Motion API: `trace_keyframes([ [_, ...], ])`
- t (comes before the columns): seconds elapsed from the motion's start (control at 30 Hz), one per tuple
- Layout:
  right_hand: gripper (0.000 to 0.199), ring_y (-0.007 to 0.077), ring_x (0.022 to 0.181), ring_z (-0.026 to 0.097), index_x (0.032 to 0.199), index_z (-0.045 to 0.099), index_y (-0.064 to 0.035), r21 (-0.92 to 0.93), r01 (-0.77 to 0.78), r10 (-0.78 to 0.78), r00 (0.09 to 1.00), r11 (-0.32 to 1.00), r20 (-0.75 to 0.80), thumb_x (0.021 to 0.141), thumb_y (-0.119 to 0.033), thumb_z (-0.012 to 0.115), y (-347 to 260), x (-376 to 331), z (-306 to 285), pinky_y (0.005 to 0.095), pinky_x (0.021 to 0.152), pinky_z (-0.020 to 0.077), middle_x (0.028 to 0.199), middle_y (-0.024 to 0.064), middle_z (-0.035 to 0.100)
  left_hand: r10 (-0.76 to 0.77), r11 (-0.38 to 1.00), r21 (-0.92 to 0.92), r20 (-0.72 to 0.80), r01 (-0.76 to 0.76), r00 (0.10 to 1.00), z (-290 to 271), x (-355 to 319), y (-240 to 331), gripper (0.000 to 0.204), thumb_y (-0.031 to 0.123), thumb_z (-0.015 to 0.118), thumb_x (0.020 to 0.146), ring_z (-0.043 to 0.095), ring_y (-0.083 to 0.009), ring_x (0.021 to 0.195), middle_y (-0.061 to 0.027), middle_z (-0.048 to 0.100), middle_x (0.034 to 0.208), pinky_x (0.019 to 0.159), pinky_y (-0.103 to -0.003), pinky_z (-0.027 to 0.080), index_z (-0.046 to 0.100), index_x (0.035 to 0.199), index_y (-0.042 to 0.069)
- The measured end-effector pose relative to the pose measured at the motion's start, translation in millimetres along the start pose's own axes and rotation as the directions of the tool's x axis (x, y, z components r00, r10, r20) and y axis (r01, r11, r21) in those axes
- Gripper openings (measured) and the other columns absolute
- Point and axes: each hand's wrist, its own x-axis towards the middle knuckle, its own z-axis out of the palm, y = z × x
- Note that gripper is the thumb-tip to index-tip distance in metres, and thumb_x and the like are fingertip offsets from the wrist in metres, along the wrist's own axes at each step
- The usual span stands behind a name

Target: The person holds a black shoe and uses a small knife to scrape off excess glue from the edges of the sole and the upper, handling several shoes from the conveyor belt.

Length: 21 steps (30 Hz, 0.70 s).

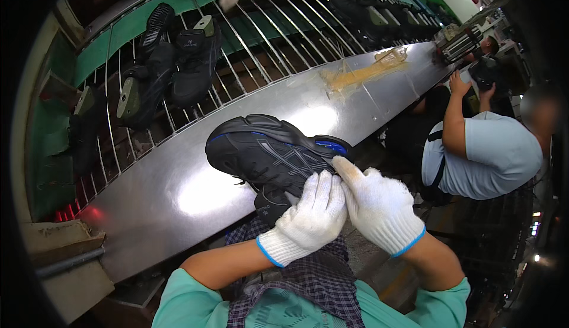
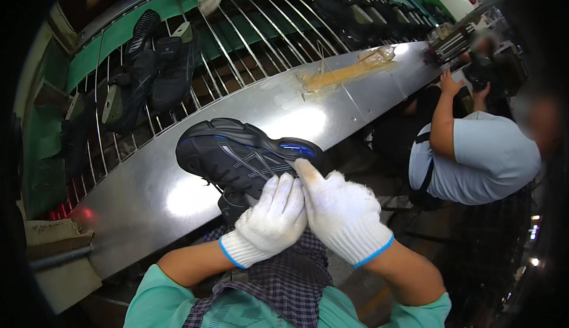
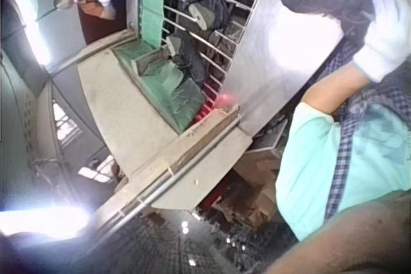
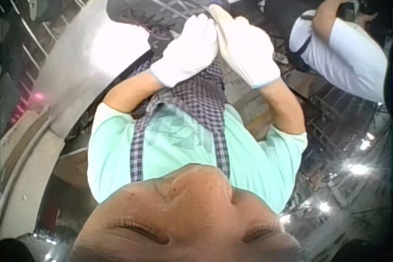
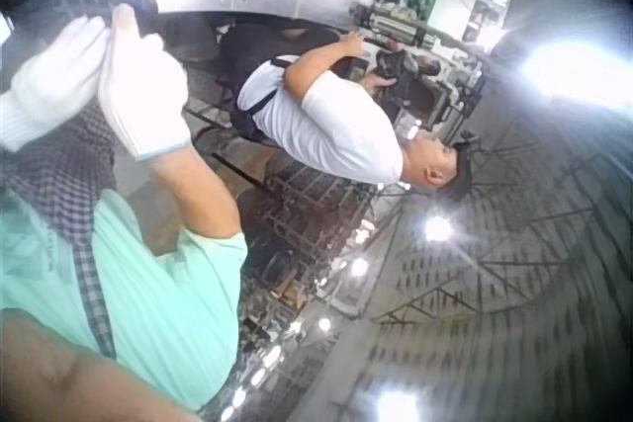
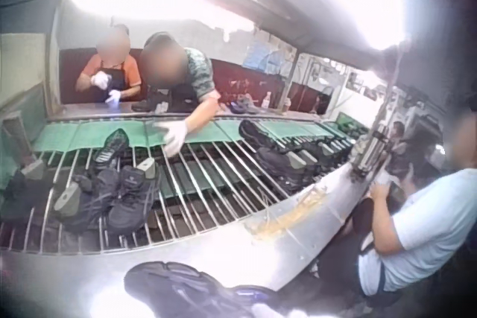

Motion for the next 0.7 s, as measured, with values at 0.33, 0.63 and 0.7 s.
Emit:
trace_keyframes([
  [0.33, 0.049, 0.01, 0.078, 0.06, 0.153, 0.057, -0.0022, 0.824, -0.17, 0.015, 0.981, 0.541, 0.193, 0.108, -0.021, 0.059, 31.1, 13.5, 2.4, 0.0258, 0.073, 0.0523, 0.098, 0.0041, 0.067, -0.162, 0.986, -0.057, -0.175, 0.155, 0.971, 18.7, -9.7, 14.2, 0.025, 0.017, 0.074, 0.091, 0.075, -0.0318, 0.101, -0.0159, 0.075, 0.108, 0.094, -0.04, 0.062, 0.076, 0.109, 0.0],
  [0.63, 0.068, 0.0316, 0.116, 0.071, 0.15, 0.052, 0.0029, 0.6, 0.127, 0.028, 0.97, 0.79, -0.243, 0.098, -0.034, 0.075, 59.8, 3.3, 43.9, 0.0375, 0.1, 0.0556, 0.134, 0.022, 0.068, -0.078, 0.996, -0.042, -0.087, 0.074, 0.993, 0.4, -12.6, 3.7, 0.032, 0.017, 0.072, 0.09, 0.073, -0.0312, 0.107, -0.0166, 0.072, 0.111, 0.096, -0.043, 0.061, 0.074, 0.117, 0.002],
  [0.7, 0.075, 0.0171, 0.068, 0.067, 0.149, 0.053, 0.0044, 0.823, -0.209, 0.223, 0.969, 0.528, 0.103, 0.094, -0.04, 0.08, 56.2, 28.9, 57.1, 0.0287, 0.062, 0.0574, 0.113, 0.0178, 0.072, -0.013, 1.0, -0.028, -0.072, 0.011, 0.997, -5.0, -13.6, -0.2, 0.031, 0.017, 0.074, 0.089, 0.073, -0.0306, 0.104, -0.0164, 0.072, 0.11, 0.095, -0.043, 0.062, 0.074, 0.117, 0.003],
])
